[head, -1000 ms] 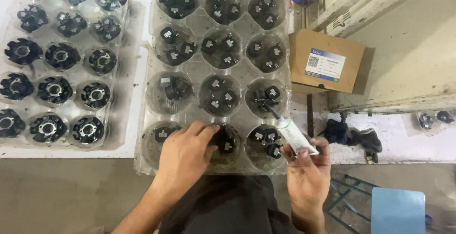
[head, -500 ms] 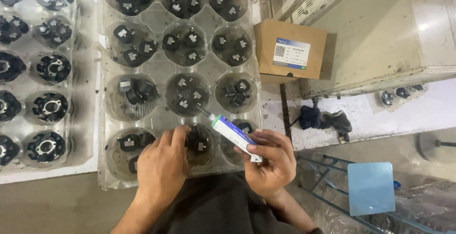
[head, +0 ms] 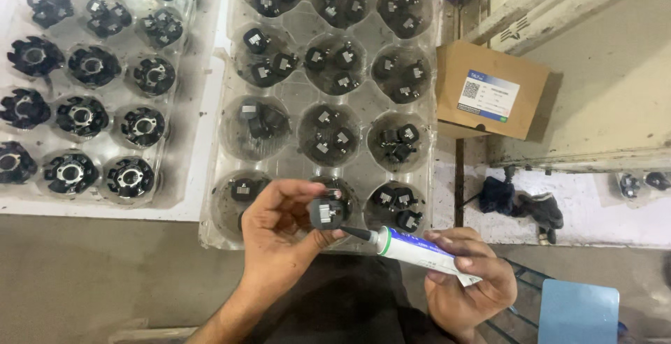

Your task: The person holds a tube of adhesive and squeezes a small amount onto each black plastic component, picking the parts one at a time from a molded tray and placing them back after application. Around 00:15-00:25 the person wipes the tube tip with a cloth before resuming applying adhesive to more parts.

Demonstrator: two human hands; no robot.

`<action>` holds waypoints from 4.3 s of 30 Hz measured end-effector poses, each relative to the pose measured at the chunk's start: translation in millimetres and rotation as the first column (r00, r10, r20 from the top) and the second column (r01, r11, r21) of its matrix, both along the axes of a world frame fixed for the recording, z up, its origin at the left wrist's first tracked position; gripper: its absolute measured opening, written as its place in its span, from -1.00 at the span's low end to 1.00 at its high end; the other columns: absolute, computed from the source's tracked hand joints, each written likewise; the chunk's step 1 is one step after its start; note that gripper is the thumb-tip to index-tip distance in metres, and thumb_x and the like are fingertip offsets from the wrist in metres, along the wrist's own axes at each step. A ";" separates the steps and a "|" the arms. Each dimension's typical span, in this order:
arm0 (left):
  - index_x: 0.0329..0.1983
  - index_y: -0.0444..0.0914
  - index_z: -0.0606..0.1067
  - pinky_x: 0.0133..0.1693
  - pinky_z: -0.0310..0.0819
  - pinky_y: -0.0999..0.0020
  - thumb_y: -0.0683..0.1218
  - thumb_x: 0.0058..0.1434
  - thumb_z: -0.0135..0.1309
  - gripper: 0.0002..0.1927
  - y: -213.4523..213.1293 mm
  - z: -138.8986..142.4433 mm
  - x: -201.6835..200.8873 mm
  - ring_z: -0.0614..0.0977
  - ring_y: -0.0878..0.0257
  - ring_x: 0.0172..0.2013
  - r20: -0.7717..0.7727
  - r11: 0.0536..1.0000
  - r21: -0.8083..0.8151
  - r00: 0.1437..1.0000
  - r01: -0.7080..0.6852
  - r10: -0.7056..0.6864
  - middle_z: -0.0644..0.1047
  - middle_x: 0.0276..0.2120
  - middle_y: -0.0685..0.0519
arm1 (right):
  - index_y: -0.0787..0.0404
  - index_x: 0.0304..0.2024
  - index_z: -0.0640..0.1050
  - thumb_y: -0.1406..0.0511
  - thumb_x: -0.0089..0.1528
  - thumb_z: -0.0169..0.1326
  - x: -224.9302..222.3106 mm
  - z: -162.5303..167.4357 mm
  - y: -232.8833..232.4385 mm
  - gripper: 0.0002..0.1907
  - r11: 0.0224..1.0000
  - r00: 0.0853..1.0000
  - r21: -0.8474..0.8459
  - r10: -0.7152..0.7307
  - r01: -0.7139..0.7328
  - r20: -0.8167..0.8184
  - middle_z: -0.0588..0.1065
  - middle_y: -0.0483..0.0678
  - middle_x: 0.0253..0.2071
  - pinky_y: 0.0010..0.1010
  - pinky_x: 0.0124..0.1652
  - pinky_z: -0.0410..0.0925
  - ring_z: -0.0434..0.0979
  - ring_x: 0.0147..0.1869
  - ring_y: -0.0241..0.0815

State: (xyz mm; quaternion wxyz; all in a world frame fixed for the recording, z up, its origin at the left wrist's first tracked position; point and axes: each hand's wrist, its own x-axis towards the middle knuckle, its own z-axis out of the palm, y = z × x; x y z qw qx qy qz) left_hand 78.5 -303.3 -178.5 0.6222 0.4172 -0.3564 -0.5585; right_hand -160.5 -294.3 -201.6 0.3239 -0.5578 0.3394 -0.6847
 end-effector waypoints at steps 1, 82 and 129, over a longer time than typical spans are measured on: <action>0.07 -0.36 0.47 0.02 0.65 0.36 -0.44 0.09 0.33 -0.50 0.7 3.2 -0.3 0.68 0.24 -0.05 0.042 1.000 -0.026 0.999 0.004 -0.003 0.63 0.00 -0.09 | 0.15 -0.05 0.45 0.41 0.23 0.31 0.5 1.0 1.0 -0.68 0.999 0.997 -0.014 -0.032 0.031 -0.072 0.59 0.07 -0.21 -0.23 -0.01 0.58 0.66 -0.04 0.02; 0.28 -0.38 0.46 -0.03 0.60 0.21 0.03 0.43 0.10 -0.51 -6.4 -17.3 2.9 0.61 0.24 -0.13 -0.467 0.966 0.017 0.856 0.259 -0.221 0.56 0.22 -0.10 | 0.20 -0.18 0.43 0.48 0.19 0.32 30.1 15.3 -22.6 -0.69 0.977 0.954 -0.128 -0.194 0.168 -0.228 0.51 0.06 -0.35 -0.27 -0.29 0.61 0.57 -0.28 -0.13; -0.05 -0.15 0.63 -0.20 0.50 0.03 -0.14 -0.07 0.25 -0.57 -17.2 10.8 -55.4 0.61 -0.06 -0.24 0.998 0.996 0.055 -0.002 0.073 -0.055 0.57 -0.35 -0.02 | 0.25 -0.12 0.43 0.44 0.33 0.33 -169.8 7.4 -41.8 -0.72 0.997 0.991 -0.003 -0.081 0.081 -0.106 0.51 0.07 -0.18 -0.46 -0.07 0.45 0.58 -0.07 -0.14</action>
